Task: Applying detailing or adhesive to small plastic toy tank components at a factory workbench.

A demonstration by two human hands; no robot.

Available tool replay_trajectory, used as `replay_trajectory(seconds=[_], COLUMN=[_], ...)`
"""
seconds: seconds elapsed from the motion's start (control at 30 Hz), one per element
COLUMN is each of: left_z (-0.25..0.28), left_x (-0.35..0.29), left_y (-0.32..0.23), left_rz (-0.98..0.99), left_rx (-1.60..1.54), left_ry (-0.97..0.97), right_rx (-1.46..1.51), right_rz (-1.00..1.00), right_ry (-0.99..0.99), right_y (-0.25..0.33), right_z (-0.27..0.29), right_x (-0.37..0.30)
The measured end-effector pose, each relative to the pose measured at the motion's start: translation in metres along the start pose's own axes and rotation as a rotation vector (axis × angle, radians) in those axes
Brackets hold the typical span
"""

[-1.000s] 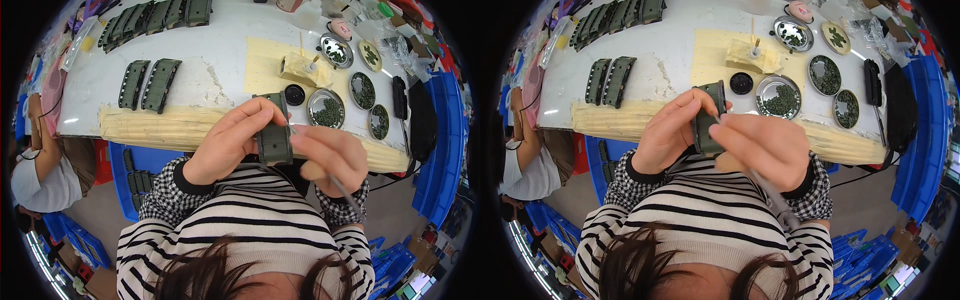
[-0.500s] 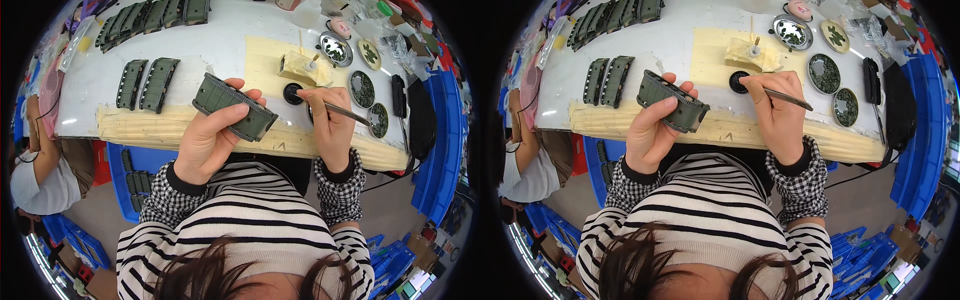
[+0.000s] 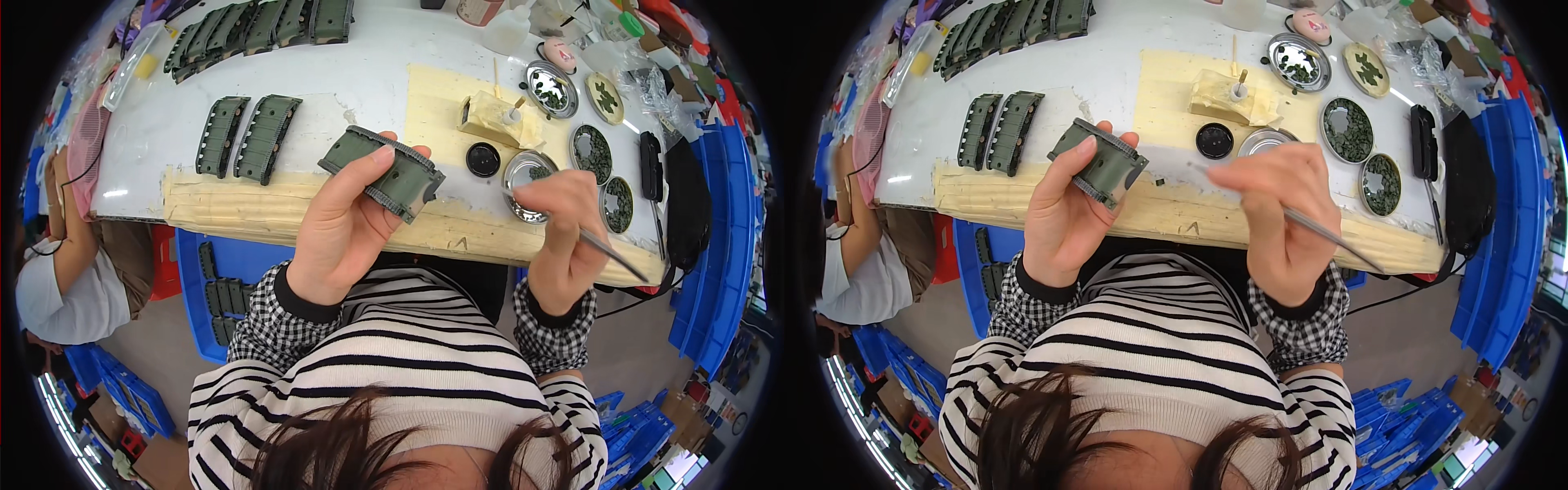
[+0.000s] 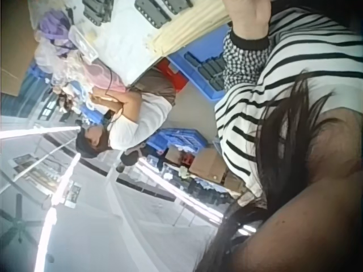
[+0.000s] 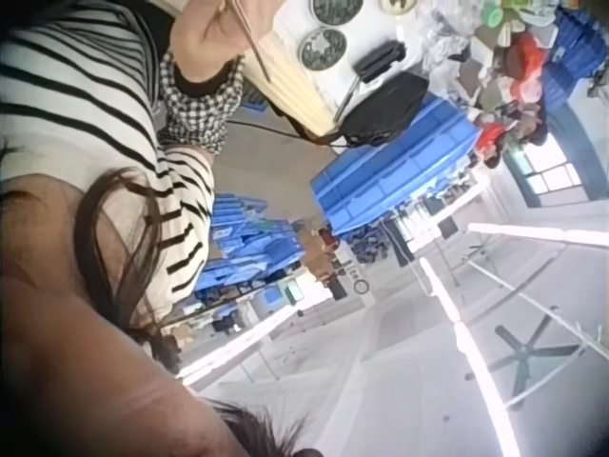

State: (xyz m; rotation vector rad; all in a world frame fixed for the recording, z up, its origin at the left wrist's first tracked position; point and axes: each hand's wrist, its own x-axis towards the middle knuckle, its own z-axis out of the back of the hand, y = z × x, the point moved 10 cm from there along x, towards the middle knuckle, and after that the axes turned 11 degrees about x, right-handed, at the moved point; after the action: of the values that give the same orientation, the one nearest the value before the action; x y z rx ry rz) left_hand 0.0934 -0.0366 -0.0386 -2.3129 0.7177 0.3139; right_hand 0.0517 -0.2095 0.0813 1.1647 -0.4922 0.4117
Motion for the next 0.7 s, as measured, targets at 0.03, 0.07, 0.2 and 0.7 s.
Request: replay_trajectory(seconds=[0.03, 0.07, 0.2, 0.7], left_z=[0.000, -0.002, -0.009, -0.012], left_x=[0.001, 0.002, 0.001, 0.001], left_y=[0.002, 0.004, 0.006, 0.004], left_rz=[0.008, 0.016, 0.024, -0.063], left_rx=[-0.001, -0.002, 0.052, 0.201], left_ry=[0.002, 0.005, 0.043, 0.009], right_rx=[0.063, 0.125, 0.290, 0.311], right_rz=[0.009, 0.019, -0.015, -0.113], right_ry=[0.016, 0.033, 0.101, 0.126], right_y=[0.006, 0.012, 0.010, 0.004], right_z=[-0.004, -0.011, -0.029, -0.040], right_x=[-0.001, -0.002, -0.005, -0.009])
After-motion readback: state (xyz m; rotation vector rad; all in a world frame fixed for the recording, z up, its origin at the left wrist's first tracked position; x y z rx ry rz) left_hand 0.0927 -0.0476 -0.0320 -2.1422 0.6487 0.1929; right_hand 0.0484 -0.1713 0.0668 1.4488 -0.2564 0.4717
